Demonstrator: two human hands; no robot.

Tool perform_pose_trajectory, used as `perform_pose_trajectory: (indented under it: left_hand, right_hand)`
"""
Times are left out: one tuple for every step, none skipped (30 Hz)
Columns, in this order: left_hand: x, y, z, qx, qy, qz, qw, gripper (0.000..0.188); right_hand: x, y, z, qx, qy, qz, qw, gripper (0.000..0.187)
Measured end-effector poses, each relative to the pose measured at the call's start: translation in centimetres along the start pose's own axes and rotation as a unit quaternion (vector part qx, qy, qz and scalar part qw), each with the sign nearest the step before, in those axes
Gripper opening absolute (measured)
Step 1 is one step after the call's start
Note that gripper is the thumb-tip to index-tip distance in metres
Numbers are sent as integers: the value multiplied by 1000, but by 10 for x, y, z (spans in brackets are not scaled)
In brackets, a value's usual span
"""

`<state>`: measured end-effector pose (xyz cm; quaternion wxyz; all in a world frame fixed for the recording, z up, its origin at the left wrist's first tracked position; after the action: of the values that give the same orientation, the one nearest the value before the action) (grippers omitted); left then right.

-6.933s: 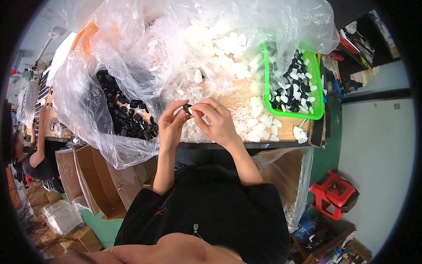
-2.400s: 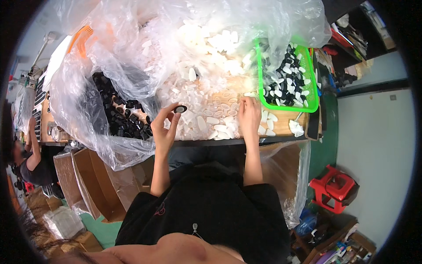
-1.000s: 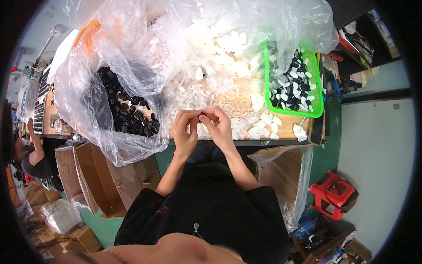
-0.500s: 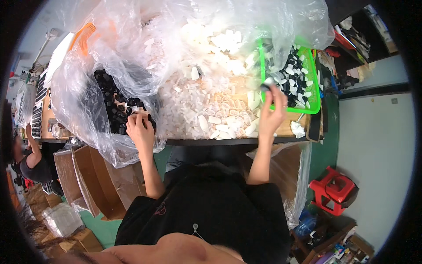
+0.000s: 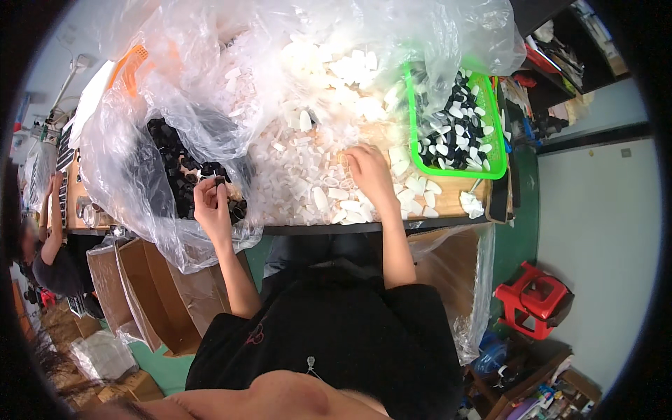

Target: Assembling small white foam inserts into black plastic cylindrical components at a workbench.

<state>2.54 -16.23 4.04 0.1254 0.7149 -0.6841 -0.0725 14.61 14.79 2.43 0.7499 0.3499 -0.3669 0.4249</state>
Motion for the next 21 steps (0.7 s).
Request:
perform_pose_trajectory:
  left_hand:
    - [-6, -2, -4, 23, -99, -2, 995, 9]
    - [-8, -3, -7, 23, -98, -3, 995, 9]
    - [-12, -5, -8, 57, -141, 35, 988, 12]
    - [-17, -8, -8, 91, -185, 73, 976, 15]
    - [-23, -12, -8, 111, -195, 77, 972, 20]
    - [-30, -13, -9, 126, -219, 111, 961, 23]
    - [-39, -18, -12, 126, -265, 102, 951, 27]
    - [-46, -21, -18, 127, -308, 90, 939, 31]
    - [-46, -22, -15, 142, -317, 142, 927, 36]
    - [-49, -26, -11, 158, -334, 148, 917, 35]
    - [-52, -29, -13, 180, -335, 167, 910, 34]
    - [-55, -31, -16, 201, -335, 186, 901, 33]
    - [-57, -32, -16, 201, -336, 186, 901, 33]
    - [-60, -34, -15, 200, -344, 198, 896, 31]
    - [-64, -35, -15, 199, -352, 210, 890, 29]
    - [-67, -37, -14, 199, -353, 210, 890, 29]
    - [-70, -38, -14, 197, -374, 205, 883, 28]
    - [-72, -39, -14, 195, -393, 200, 876, 26]
    - [-72, -39, -14, 194, -393, 199, 877, 26]
    - [-73, -40, -16, 205, -402, 204, 869, 26]
    - [-74, -41, -16, 216, -411, 208, 861, 25]
  right_hand:
    - [-8, 4, 1, 26, 4, -3, 1000, 13]
    - [-14, 10, 6, 27, 5, -3, 1000, 13]
    - [-21, 15, 12, 32, 17, 5, 999, 14]
    - [-26, 21, 17, 37, 30, 13, 999, 15]
    - [-31, 26, 19, 54, 18, 3, 998, 18]
    - [-35, 29, 19, 54, 17, 3, 998, 18]
    - [-38, 32, 19, 56, -6, -19, 998, 19]
    - [-41, 34, 22, 59, -26, -38, 997, 20]
    - [-45, 35, 24, 60, -25, -36, 997, 20]
    - [-47, 35, 27, 80, -49, -47, 994, 22]
    - [-47, 35, 27, 99, -75, -58, 991, 24]
    - [-46, 34, 26, 99, -76, -58, 990, 24]
    - [-46, 33, 23, 100, -75, -37, 991, 21]
    - [-47, 30, 20, 100, -75, -15, 992, 18]
    - [-48, 28, 18, 101, -76, -15, 992, 18]
    - [-49, 25, 16, 98, -77, -16, 992, 16]
    - [-48, 23, 17, 96, -77, -16, 992, 13]
    - [-48, 22, 18, 96, -77, -16, 992, 13]
    - [-48, 21, 19, 98, -59, -16, 993, 11]
    - [-46, 20, 20, 99, -41, -17, 994, 9]
    - [-44, 23, 19, 100, -41, -16, 994, 9]
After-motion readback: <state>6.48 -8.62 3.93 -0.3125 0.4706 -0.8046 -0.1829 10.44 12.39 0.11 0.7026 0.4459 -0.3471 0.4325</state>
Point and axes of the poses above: each hand's wrist, its own y-axis towards the middle knuckle, its own x-axis out of the back of the hand, z = x × y, the point moved 3 cm from there along y, towards the middle knuckle, and after that the axes turned 15 degrees about -y, right-handed, at the moved point
